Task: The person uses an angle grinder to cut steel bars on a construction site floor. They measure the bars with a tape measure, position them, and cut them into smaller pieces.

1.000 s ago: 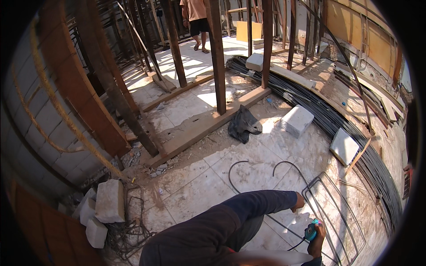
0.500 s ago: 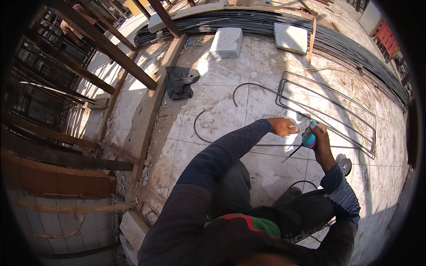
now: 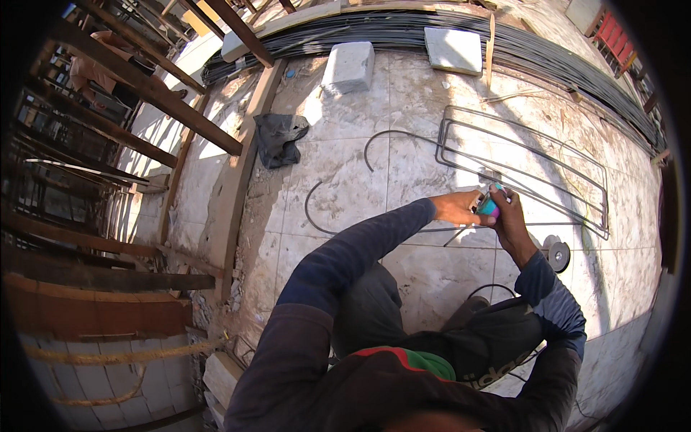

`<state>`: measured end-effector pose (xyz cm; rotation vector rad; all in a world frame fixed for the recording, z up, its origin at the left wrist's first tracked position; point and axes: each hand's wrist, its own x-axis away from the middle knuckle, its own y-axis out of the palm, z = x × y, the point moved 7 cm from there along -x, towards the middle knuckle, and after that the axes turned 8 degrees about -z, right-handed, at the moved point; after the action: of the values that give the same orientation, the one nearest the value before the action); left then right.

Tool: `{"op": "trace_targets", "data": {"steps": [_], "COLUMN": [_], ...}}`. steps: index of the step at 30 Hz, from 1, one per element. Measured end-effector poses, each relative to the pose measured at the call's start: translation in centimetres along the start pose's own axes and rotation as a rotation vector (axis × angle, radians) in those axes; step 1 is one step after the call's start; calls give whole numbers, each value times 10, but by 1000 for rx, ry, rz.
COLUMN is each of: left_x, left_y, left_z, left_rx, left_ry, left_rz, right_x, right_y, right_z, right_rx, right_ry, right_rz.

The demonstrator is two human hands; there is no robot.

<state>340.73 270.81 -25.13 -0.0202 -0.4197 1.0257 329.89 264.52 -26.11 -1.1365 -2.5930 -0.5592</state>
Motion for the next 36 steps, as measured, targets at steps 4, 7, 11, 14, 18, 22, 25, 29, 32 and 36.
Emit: {"op": "trace_targets", "data": {"steps": [4,7,11,14,18,22,25,29,32,36], "left_x": [-6,-2,-6,4,15,1,4,1,4,9], "left_y": [-5,-4,-1,-5,-8,-12,-14,-19,-21,-24], "left_z": [-25,-4,-6,-1,2,-12,-15,-15,-4,-2], "left_rx": [-75,-48,14,73,172,201,177,24,-38,-88], "left_ry": [12,10,64,-10,-25,-39,-90,-25,13,-37], "left_rz": [117,113,152,211,230,228,238,301,356,355], "right_x": [-7,-5,-10,-8,1,-6,-7,-18,-16,-12], "right_y": [5,-2,-6,-2,15,5,10,0,1,9], "right_z": [8,7,15,11,2,7,6,12,10,7], "right_rx": [33,54,124,94,97,-53,-43,-1,59,15], "right_ry": [-23,-59,-67,-113,0,-42,-73,-100,-152,-123], "right_rz": [9,19,6,30,-66,-114,-112,-146,-99,-99]}}
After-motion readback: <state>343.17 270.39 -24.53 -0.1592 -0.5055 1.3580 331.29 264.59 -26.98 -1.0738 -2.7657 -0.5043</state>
